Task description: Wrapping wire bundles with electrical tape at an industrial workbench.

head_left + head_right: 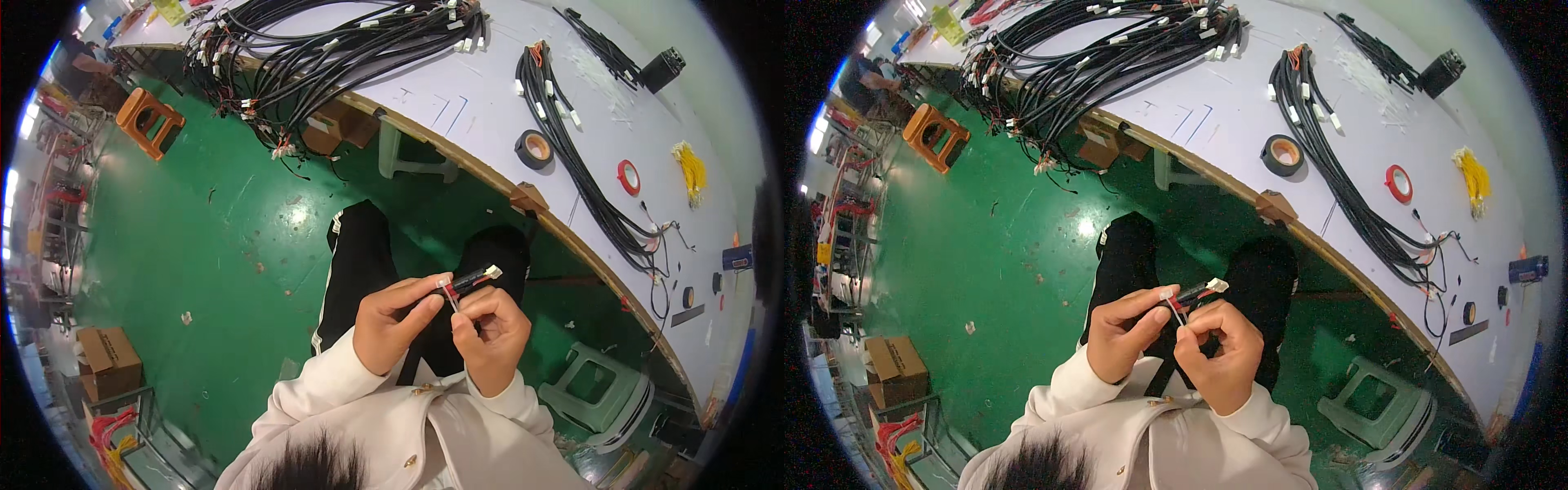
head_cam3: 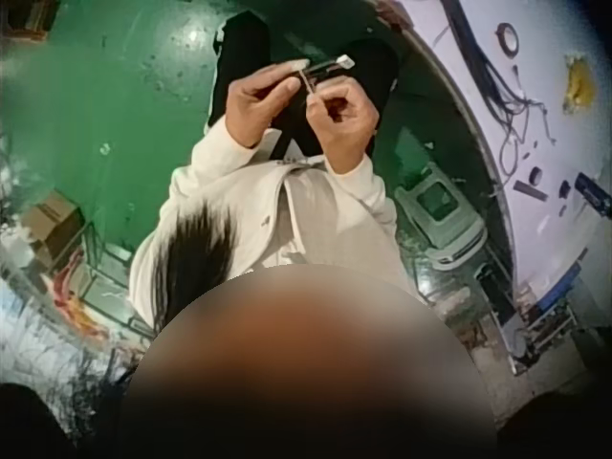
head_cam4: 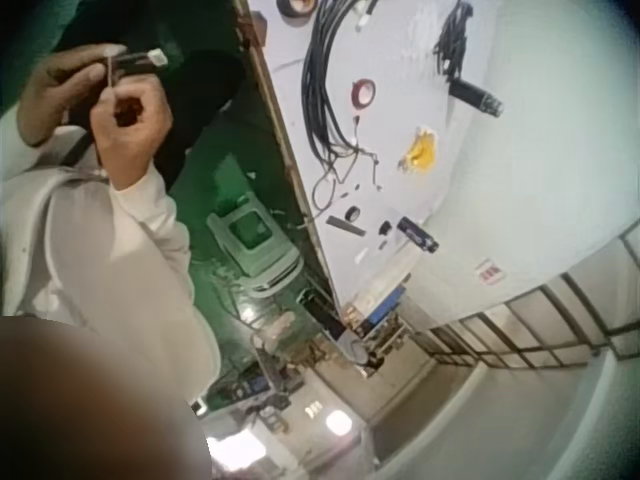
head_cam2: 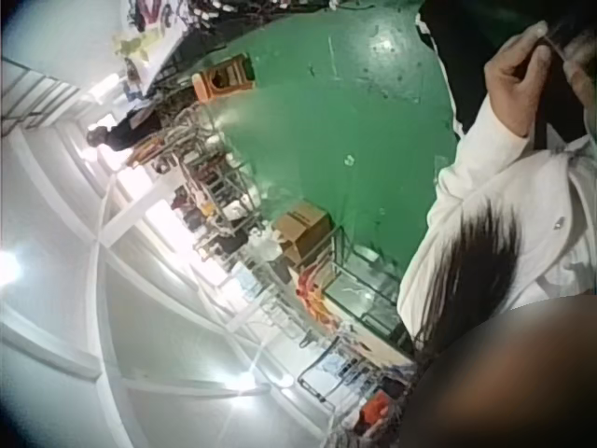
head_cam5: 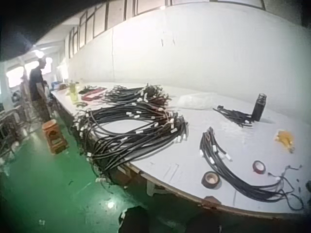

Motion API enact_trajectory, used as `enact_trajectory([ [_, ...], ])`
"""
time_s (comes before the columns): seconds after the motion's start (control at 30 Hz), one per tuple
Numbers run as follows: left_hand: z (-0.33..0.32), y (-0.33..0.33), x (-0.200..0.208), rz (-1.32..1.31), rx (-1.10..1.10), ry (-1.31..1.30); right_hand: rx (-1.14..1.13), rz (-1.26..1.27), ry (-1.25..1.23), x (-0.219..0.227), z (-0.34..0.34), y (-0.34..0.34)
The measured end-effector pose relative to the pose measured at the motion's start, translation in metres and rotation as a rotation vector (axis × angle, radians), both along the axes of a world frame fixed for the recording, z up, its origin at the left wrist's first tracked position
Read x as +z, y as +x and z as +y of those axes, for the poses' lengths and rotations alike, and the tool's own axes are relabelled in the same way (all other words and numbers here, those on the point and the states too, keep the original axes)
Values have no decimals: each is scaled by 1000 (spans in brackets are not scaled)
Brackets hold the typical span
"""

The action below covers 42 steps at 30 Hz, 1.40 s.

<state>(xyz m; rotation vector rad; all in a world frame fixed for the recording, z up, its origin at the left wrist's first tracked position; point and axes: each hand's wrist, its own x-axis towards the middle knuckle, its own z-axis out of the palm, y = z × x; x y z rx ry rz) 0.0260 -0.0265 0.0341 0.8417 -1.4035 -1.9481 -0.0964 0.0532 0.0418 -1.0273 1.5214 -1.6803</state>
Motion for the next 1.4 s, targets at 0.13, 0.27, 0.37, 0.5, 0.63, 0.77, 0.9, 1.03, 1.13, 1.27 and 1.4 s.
enact_trajectory([
  [0.13,0,0,-3,-5,10,-45,-6,-1,-14,0,0,0],
  [0.27,3,0,-6,22,13,32,-1,12,-23,-3,2,-1],
  [0.37,3,0,-5,36,8,148,12,39,-14,-4,3,-1],
  [0.5,3,1,-6,69,14,-51,10,13,-13,-4,5,1],
  [0.63,3,1,-5,47,22,0,-9,-52,3,-2,4,3],
  [0.77,1,-1,-4,22,20,75,-13,-55,-8,-2,2,2],
  [0.9,-2,1,-5,8,38,-38,-40,-107,42,2,-4,6],
  [1.03,-1,5,-7,-45,81,-327,-90,-49,115,3,-7,10],
  [1.13,3,-4,-16,70,51,-445,-259,-96,59,-7,-6,12],
  [1.27,4,-3,-25,62,88,-460,-362,7,167,-11,-12,16],
  [1.4,-5,7,-24,21,-65,-255,-415,503,-88,0,3,-4],
])
